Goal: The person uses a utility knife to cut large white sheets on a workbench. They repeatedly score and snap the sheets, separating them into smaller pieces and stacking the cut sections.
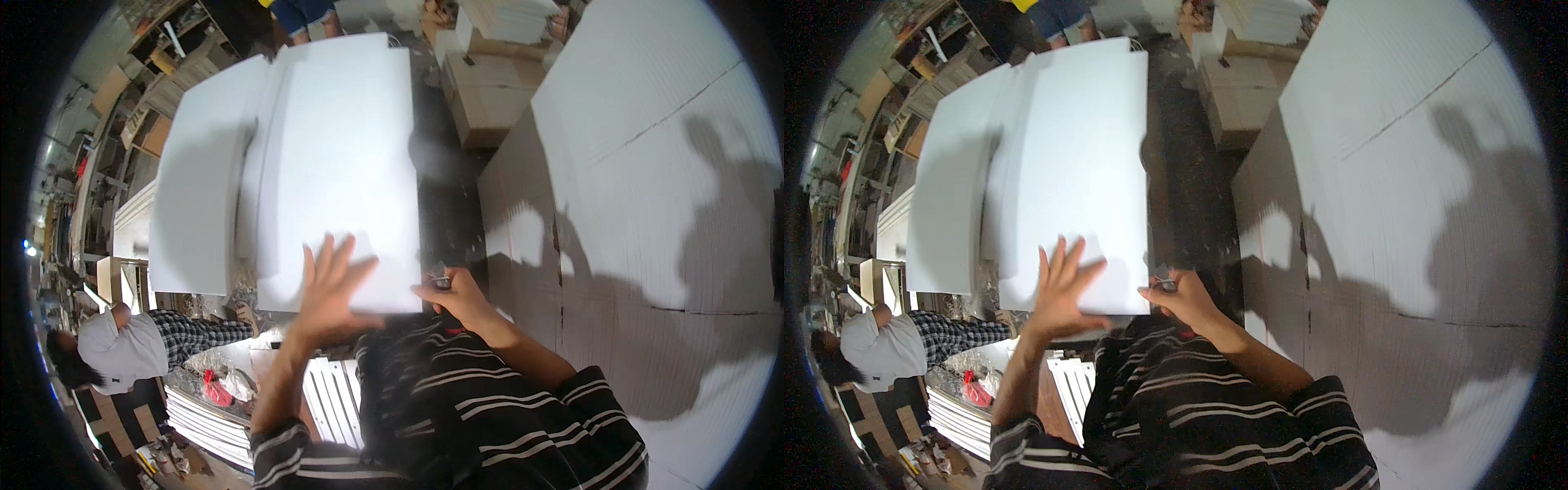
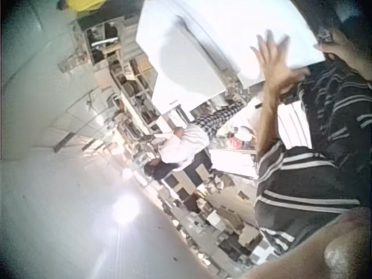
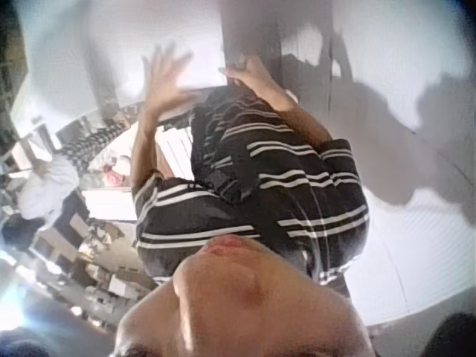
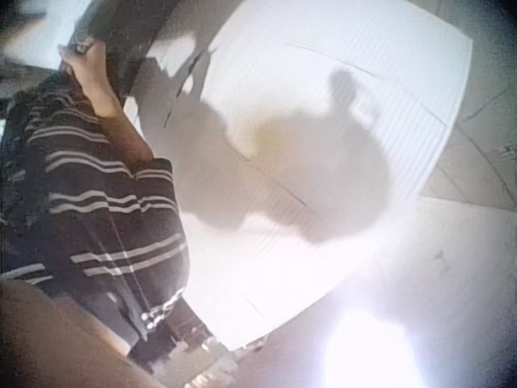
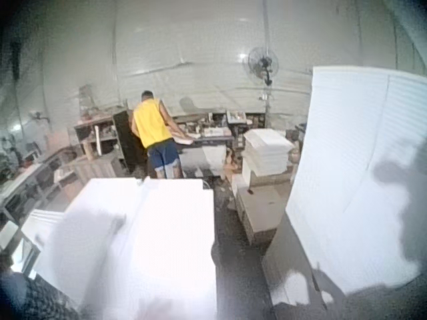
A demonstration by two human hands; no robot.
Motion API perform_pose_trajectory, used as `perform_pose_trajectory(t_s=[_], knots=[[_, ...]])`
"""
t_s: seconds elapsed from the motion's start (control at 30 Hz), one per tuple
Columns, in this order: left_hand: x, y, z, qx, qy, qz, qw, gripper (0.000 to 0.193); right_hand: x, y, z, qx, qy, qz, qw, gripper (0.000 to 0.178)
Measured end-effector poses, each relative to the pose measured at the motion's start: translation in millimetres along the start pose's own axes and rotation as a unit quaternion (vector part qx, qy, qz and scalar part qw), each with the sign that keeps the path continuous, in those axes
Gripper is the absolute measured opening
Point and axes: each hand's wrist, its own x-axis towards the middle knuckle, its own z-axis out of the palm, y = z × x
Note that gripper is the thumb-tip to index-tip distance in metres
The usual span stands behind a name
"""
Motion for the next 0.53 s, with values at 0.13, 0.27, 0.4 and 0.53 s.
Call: perform_pose_trajectory(t_s=[0.13,0.27,0.4,0.53], knots=[[-30.2,2.3,21.1,0.168,0.125,-0.033,0.977,0.058,3.3,-11.6,-7.2,-0.075,-0.059,-0.01,0.995,0.016],[-35.4,-18.0,25.7,0.204,0.278,0.023,0.938,0.046,12.9,-11.7,-20.3,-0.045,-0.146,-0.007,0.988,0.018],[-40.9,-1.9,-36.5,0.237,0.35,0.086,0.902,0.021,40.3,-31.8,-71.5,-0.042,-0.111,0.008,0.993,0.023],[-57.8,37.9,-138.3,0.231,0.331,0.114,0.908,0.017,85.4,-48.0,-111.0,-0.079,0.042,-0.088,0.992,0.023]])
